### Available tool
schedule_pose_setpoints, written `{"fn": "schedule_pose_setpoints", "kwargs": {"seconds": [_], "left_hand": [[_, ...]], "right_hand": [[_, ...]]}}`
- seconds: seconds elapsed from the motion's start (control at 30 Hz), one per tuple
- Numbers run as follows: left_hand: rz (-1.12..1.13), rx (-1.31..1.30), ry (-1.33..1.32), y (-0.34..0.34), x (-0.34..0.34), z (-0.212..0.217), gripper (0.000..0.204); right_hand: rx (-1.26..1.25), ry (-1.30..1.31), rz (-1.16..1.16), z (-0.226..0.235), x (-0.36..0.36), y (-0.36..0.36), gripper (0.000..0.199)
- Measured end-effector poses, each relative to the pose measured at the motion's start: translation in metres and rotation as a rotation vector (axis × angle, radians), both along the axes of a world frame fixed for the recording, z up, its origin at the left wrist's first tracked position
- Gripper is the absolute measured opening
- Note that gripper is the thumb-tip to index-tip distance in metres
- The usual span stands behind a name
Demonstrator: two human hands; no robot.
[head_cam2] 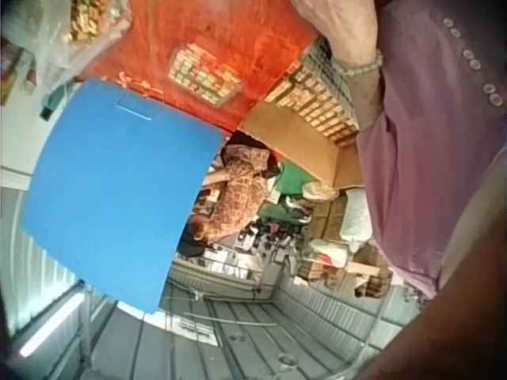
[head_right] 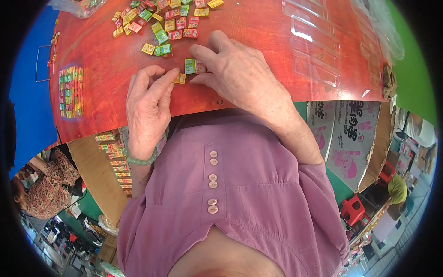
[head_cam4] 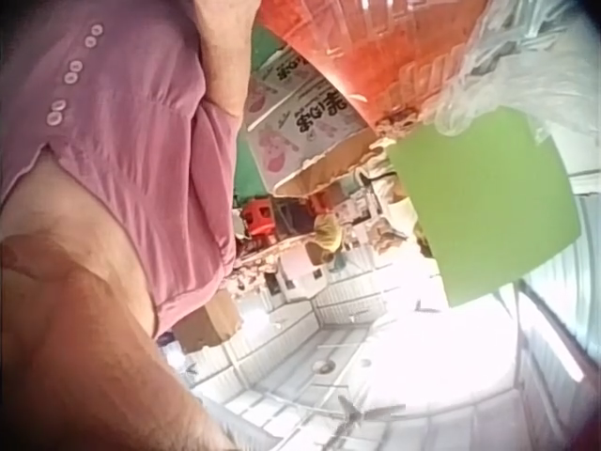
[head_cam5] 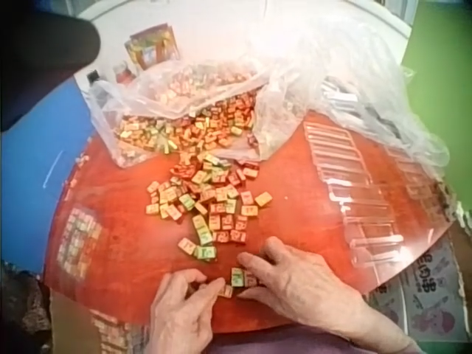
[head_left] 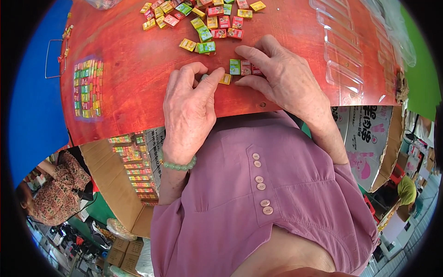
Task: The person is packing small, square, colorful snack packages into transparent plastic trays.
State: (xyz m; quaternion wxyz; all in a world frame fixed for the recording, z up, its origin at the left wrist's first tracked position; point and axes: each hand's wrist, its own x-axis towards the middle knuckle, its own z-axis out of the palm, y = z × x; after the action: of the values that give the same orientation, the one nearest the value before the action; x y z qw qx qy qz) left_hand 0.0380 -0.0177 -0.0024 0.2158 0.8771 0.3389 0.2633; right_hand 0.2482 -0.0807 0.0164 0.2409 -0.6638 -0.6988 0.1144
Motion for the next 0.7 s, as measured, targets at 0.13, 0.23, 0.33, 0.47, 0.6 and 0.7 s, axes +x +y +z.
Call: {"fn": "schedule_pose_setpoints", "kwargs": {"seconds": [0.13, 0.23, 0.33, 0.47, 0.6, 0.7], "left_hand": [[-0.019, -0.031, -0.026, 0.002, -0.001, 0.0, 0.043], [0.0, -0.052, -0.072, 0.006, -0.002, 0.0, 0.044], [0.073, -0.062, -0.096, 0.008, -0.007, -0.004, 0.045], [0.118, -0.003, -0.051, -0.001, -0.013, -0.002, 0.039], [0.116, -0.056, -0.031, -0.007, -0.013, 0.002, 0.039], [0.058, -0.103, -0.037, -0.002, -0.01, 0.003, 0.043]], "right_hand": [[-0.014, -0.095, 0.009, -0.005, -0.003, 0.002, 0.036], [0.043, -0.119, 0.035, -0.009, -0.003, 0.004, 0.034], [0.057, -0.139, 0.066, -0.009, 0.001, 0.004, 0.033], [0.053, -0.105, 0.121, -0.007, 0.003, 0.002, 0.032], [0.074, -0.106, 0.159, -0.01, 0.002, 0.0, 0.033], [0.068, -0.066, 0.172, -0.009, 0.0, 0.002, 0.033]]}}
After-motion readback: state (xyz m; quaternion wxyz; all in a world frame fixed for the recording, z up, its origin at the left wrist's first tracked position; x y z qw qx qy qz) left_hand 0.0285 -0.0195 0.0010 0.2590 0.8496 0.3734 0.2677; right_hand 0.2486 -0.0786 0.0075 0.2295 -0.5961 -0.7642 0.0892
